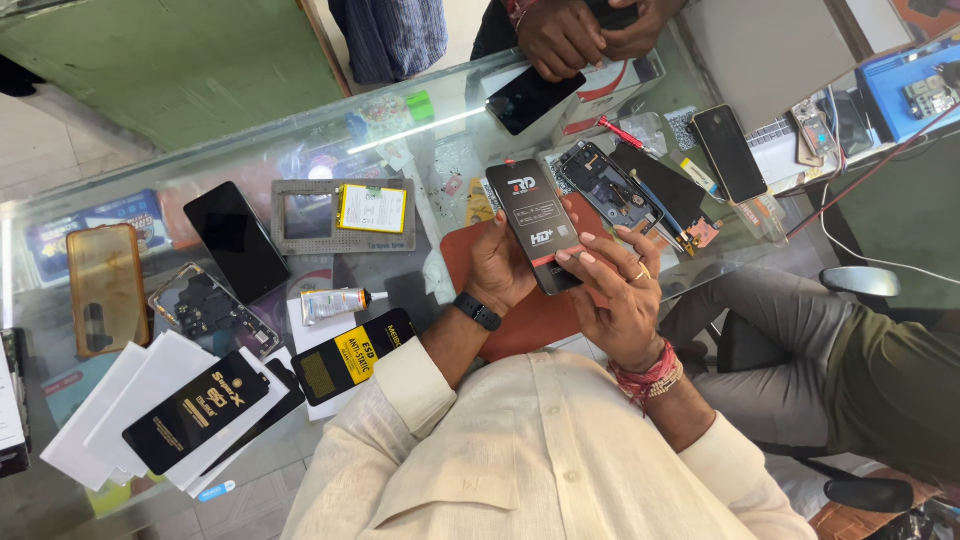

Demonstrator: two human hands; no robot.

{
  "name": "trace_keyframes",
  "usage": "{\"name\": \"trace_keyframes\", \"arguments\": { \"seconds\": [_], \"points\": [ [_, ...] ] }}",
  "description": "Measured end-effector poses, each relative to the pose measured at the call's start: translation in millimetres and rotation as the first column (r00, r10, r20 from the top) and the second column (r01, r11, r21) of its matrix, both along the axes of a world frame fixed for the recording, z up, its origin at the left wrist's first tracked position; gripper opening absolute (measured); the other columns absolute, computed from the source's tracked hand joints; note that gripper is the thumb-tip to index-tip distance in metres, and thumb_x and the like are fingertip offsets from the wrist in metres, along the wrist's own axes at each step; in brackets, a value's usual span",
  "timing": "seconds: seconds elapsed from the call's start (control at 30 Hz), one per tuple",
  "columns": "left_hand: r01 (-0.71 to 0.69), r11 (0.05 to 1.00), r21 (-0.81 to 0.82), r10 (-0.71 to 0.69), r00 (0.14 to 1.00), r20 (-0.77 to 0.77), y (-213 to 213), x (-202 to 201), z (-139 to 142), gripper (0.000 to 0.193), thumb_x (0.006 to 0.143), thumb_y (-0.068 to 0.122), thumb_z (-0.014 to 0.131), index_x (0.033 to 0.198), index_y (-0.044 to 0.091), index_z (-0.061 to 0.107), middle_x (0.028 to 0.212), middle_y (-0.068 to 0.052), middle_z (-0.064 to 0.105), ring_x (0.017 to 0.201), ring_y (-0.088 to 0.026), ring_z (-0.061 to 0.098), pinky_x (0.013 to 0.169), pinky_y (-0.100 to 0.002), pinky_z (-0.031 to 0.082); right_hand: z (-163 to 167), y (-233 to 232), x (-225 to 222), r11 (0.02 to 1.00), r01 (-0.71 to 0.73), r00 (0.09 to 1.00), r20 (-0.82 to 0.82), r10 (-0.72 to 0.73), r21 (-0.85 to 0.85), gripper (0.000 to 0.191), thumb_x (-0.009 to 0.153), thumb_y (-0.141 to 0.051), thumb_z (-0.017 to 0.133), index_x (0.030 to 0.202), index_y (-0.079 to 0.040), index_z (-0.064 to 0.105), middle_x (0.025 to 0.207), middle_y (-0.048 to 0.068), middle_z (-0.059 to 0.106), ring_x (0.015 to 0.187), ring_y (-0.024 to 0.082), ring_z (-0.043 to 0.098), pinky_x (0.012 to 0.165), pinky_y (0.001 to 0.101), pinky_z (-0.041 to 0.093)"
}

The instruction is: The person applies adhesive to the edges of a disassembled phone frame using a small tube. They then handle a new screen assembly, remove protective film, and align it with the frame. The person also handles a battery and other phone parts on the workbench.

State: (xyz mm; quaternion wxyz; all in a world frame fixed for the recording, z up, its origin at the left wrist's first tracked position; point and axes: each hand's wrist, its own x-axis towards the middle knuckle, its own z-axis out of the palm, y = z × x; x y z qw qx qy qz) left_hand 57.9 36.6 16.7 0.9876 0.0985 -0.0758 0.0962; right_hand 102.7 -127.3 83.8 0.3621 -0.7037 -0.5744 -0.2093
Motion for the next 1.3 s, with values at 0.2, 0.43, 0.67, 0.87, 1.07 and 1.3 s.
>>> {"name": "trace_keyframes", "arguments": {
  "seconds": [0.2,0.43,0.67,0.87,1.07,1.3],
  "points": [
    [0.017,1.0,-0.002,-0.017,1.0,-0.005,-0.1,-0.1,0.8,0.083,0.101,0.053,0.062,0.156,-0.003,0.036,0.149,-0.022,0.051,0.142,-0.035,0.05,0.119,-0.048,0.044,-1.0,0.5,-0.3,1.0,-0.019,0.999,-0.031,0.019,-0.002,0.051,0.091,-0.001,0.077,0.133,-0.007,0.049,0.119,0.004,0.076,0.125,0.026,0.066,0.117,0.0526,0.038],
    [0.015,1.0,-0.004,-0.015,1.0,0.009,1.4,2.1,-0.5,0.084,0.1,0.053,0.065,0.156,-0.003,0.037,0.149,-0.022,0.052,0.14,-0.034,0.051,0.119,-0.047,0.045,-2.8,1.1,0.4,0.999,-0.036,0.997,-0.07,0.036,-0.008,0.049,0.091,-0.001,0.078,0.132,-0.008,0.052,0.116,0.004,0.077,0.121,0.022,0.07,0.119,0.0511,0.037],
    [-0.001,1.0,0.024,0.001,1.0,0.0,2.2,2.6,-2.1,0.084,0.097,0.053,0.068,0.153,-0.002,0.04,0.146,-0.02,0.054,0.137,-0.033,0.055,0.115,-0.052,0.047,1.9,1.5,0.4,0.997,-0.07,0.993,-0.092,0.067,-0.029,0.052,0.089,0.0,0.077,0.134,-0.007,0.051,0.116,0.005,0.077,0.119,0.023,0.072,0.121,0.0526,0.035],
    [-0.005,0.998,0.064,0.0,0.996,0.091,6.7,1.0,5.2,0.076,0.096,0.046,0.077,0.146,-0.004,0.049,0.14,-0.02,0.059,0.13,-0.032,0.061,0.106,-0.048,0.056,1.9,-1.8,-2.5,0.991,-0.086,0.976,-0.191,0.104,0.102,0.074,0.072,-0.023,0.087,0.131,-0.001,0.049,0.118,0.019,0.064,0.118,0.033,0.061,0.109,0.0464,0.043],
    [0.013,0.991,0.135,-0.029,0.992,0.122,11.2,2.9,5.6,0.075,0.091,0.035,0.085,0.144,-0.006,0.051,0.144,-0.019,0.06,0.132,-0.032,0.062,0.104,-0.043,0.057,-36.7,-19.6,10.1,0.983,0.162,0.501,-0.865,-0.009,0.083,0.047,0.092,-0.009,0.078,0.132,0.005,0.057,0.113,0.01,0.07,0.103,0.015,0.067,0.094,0.0306,0.054],
    [-0.025,0.956,0.293,-0.004,0.995,0.1,11.0,2.4,2.5,0.078,0.083,0.027,0.091,0.144,-0.001,0.052,0.142,-0.017,0.061,0.131,-0.031,0.062,0.112,-0.045,0.053,-52.3,-24.4,5.7,0.983,0.051,-0.298,-0.937,0.182,0.174,0.022,0.096,-0.013,0.064,0.112,0.001,0.063,0.091,0.005,0.073,0.075,0.013,0.073,0.069,0.0328,0.062]
  ]
}}
